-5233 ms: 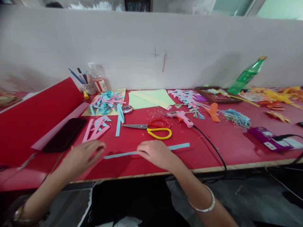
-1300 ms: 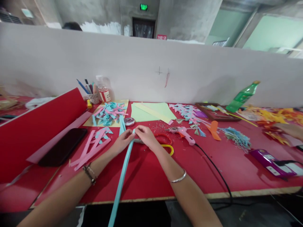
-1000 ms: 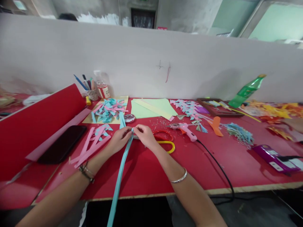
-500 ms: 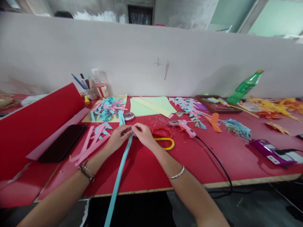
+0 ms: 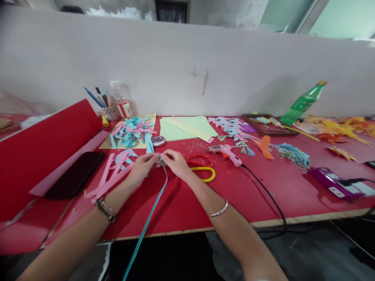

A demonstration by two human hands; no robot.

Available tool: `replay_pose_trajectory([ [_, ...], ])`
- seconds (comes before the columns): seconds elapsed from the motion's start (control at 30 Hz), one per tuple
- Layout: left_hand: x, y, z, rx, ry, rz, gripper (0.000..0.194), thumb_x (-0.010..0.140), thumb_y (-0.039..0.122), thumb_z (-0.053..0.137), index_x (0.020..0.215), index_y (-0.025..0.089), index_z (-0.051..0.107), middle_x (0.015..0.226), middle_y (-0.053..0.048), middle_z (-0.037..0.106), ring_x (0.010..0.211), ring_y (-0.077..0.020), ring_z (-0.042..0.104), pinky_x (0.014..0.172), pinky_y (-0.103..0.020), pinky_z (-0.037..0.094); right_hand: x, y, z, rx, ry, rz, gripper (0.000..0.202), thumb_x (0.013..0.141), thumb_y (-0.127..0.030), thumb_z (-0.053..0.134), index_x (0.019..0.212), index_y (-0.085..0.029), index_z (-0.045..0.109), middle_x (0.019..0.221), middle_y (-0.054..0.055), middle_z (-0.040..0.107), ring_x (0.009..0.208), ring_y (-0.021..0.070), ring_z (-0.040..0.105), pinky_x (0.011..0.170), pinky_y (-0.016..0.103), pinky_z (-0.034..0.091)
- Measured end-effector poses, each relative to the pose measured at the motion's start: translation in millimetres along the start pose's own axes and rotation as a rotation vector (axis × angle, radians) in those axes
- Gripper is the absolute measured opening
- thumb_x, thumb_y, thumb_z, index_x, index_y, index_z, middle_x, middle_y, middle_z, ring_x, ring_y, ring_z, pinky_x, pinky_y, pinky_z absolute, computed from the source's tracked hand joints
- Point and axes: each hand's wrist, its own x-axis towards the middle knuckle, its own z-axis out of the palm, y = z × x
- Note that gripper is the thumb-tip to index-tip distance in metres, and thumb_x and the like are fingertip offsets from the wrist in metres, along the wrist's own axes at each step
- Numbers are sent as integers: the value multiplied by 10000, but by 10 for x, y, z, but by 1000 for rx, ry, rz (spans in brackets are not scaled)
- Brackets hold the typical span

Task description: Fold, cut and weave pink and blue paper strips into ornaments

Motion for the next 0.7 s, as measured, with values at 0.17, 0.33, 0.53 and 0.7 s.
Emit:
replay_pose_trajectory([
  [0.17, -5, 0, -4, 33, 49, 14, 201, 660, 339, 604, 652, 139, 585, 539, 40, 545, 515, -78, 502, 555, -207, 413, -14, -21, 44, 9, -3, 18, 212, 742, -353, 477, 629, -174, 481, 554, -57, 426, 502, 70, 370, 489, 209, 288],
  [0.33, -4, -22, -2, 15, 41, -7, 224, 675, 361, 591, 640, 142, 562, 508, 50, 496, 485, -66, 452, 515, -189, 373, -13, -6, 63, 112, 9, 72, 228, 730, -376, 489, 622, -176, 473, 510, -68, 406, 475, 68, 355, 471, 208, 274],
  [0.53, -3, -64, 10, -26, 28, -51, 278, 685, 425, 569, 693, 147, 560, 555, 34, 507, 512, -83, 465, 551, -213, 396, -8, 35, 69, 164, 3, 95, 254, 728, -393, 500, 597, -181, 450, 492, -71, 391, 459, 65, 341, 458, 208, 262],
  [0.7, -13, -73, 26, 131, 39, 31, 344, 720, 469, 511, 606, 145, 541, 531, 35, 489, 522, -90, 438, 537, -208, 354, -16, 41, 98, 158, 2, 92, 249, 734, -389, 492, 601, -183, 448, 494, -70, 395, 460, 67, 347, 457, 208, 266],
])
